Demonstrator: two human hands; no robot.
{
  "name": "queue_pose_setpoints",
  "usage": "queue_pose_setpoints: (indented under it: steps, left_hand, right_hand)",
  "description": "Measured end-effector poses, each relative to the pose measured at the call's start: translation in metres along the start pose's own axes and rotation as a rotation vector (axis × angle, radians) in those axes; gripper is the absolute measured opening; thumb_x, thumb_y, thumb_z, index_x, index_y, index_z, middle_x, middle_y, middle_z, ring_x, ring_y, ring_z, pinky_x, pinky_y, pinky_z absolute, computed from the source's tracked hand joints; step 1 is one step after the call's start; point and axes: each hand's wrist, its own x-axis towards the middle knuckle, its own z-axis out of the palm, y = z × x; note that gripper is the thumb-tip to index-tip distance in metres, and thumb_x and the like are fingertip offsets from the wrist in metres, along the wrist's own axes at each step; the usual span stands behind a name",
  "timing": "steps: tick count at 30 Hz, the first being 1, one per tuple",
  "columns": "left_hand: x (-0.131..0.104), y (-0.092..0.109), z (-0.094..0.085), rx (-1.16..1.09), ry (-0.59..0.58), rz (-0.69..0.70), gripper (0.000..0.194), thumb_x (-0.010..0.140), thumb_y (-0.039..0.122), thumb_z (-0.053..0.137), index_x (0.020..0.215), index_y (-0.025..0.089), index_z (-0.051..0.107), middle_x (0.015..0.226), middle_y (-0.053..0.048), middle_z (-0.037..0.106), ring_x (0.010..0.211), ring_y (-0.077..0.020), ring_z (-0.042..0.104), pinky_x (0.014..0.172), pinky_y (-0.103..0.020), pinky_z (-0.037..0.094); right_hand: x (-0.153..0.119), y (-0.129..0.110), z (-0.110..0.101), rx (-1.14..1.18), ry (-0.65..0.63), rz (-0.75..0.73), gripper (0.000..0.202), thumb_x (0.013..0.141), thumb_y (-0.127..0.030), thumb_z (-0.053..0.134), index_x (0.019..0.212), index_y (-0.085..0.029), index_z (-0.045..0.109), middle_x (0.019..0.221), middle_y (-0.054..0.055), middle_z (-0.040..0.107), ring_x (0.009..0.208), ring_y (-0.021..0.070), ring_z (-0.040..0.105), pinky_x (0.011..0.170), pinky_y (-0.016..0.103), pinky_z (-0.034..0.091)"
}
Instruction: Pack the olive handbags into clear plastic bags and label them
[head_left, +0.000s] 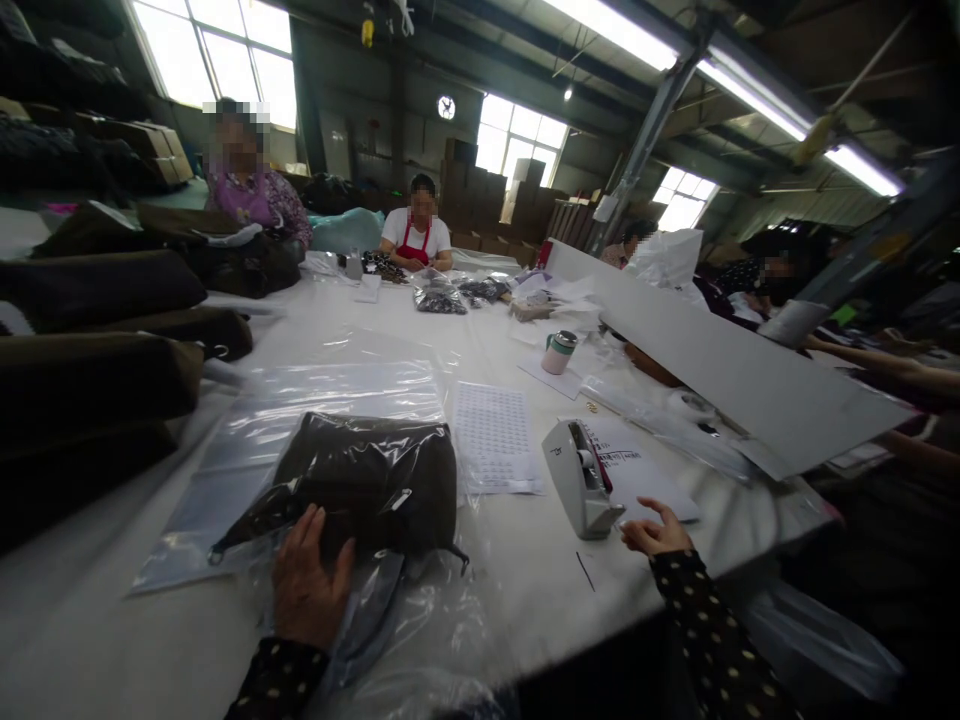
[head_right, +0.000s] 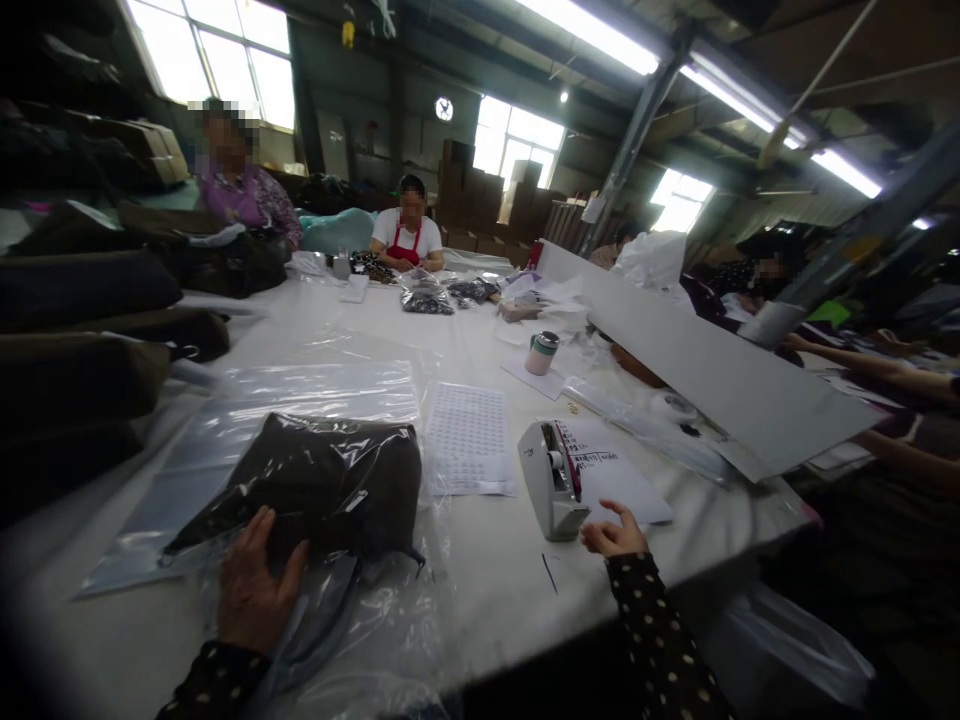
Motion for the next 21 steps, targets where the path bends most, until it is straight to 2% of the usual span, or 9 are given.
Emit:
queue_pose_setpoints:
  steps: [3,6,9,14,16,17,19,21]
  left_hand:
    - [-0.003,-0.004,0.002,-0.011,0.005,-0.02,0.06,0.08,0.031,0.054,0.133,0.015,0.029,0.13,-0.017,0.043,0.121,-0.0295,0.039,0.099,-0.049,0.032]
    - [-0.006,-0.006,0.001,-0.027,0.008,-0.023,0.061,0.08,0.029,0.054,0.133,0.015,0.027,0.129,-0.016,0.043,0.121,-0.0298,0.039,0.097,-0.049,0.034]
    - [-0.01,-0.006,-0.003,-0.041,0.002,-0.038,0.061,0.081,0.026,0.053,0.134,0.015,0.025,0.129,-0.017,0.043,0.121,-0.0284,0.039,0.097,-0.048,0.036]
    - [-0.014,-0.001,-0.007,-0.076,-0.024,-0.119,0.062,0.081,0.021,0.05,0.135,0.015,0.02,0.132,-0.016,0.041,0.125,-0.0258,0.035,0.099,-0.047,0.035]
    - [-0.015,0.0,-0.007,-0.098,-0.022,-0.162,0.063,0.081,0.019,0.05,0.136,0.015,0.019,0.133,-0.016,0.039,0.126,-0.0252,0.034,0.1,-0.046,0.035]
    - [-0.016,0.0,-0.007,-0.108,-0.016,-0.179,0.064,0.081,0.019,0.051,0.136,0.015,0.019,0.134,-0.016,0.039,0.126,-0.025,0.033,0.1,-0.046,0.035]
    - [-0.017,0.0,-0.008,-0.125,0.004,-0.198,0.065,0.08,0.02,0.051,0.136,0.015,0.018,0.134,-0.016,0.039,0.126,-0.0252,0.034,0.099,-0.046,0.036]
    - [-0.019,0.0,-0.01,-0.138,0.015,-0.204,0.066,0.08,0.02,0.052,0.136,0.015,0.018,0.134,-0.017,0.038,0.126,-0.0256,0.034,0.099,-0.047,0.037]
  right_hand:
    - [-0.021,-0.039,0.037,0.256,-0.316,-0.123,0.063,0.056,-0.047,0.068,0.105,-0.024,0.036,0.054,-0.008,0.049,0.041,0.0109,0.045,0.045,0.027,0.037]
    - [-0.044,-0.078,0.084,0.351,-0.606,-0.184,0.063,0.058,-0.049,0.069,0.105,-0.026,0.034,0.056,-0.007,0.049,0.042,0.0095,0.041,0.042,0.025,0.031]
    - [-0.062,-0.109,0.133,0.366,-0.864,-0.225,0.06,0.06,-0.051,0.067,0.103,-0.026,0.033,0.058,-0.006,0.05,0.045,0.0103,0.042,0.042,0.024,0.031]
    - [-0.086,-0.149,0.221,0.19,-1.31,-0.358,0.045,0.067,-0.039,0.063,0.096,-0.025,0.032,0.058,-0.007,0.053,0.048,0.0103,0.047,0.046,0.022,0.035]
    - [-0.102,-0.162,0.259,-0.01,-1.38,-0.49,0.042,0.066,-0.036,0.063,0.093,-0.024,0.033,0.058,-0.008,0.052,0.048,0.0097,0.047,0.048,0.022,0.036]
    - [-0.111,-0.167,0.277,-0.188,-1.364,-0.596,0.042,0.065,-0.034,0.064,0.092,-0.024,0.034,0.057,-0.008,0.053,0.048,0.0097,0.048,0.049,0.022,0.037]
    - [-0.128,-0.172,0.31,-0.616,-1.247,-0.828,0.042,0.061,-0.028,0.067,0.092,-0.023,0.039,0.058,-0.006,0.055,0.053,0.0127,0.053,0.054,0.025,0.04]
    - [-0.138,-0.173,0.335,-0.919,-1.095,-0.964,0.043,0.06,-0.022,0.068,0.096,-0.021,0.044,0.061,-0.002,0.059,0.062,0.019,0.059,0.061,0.03,0.042]
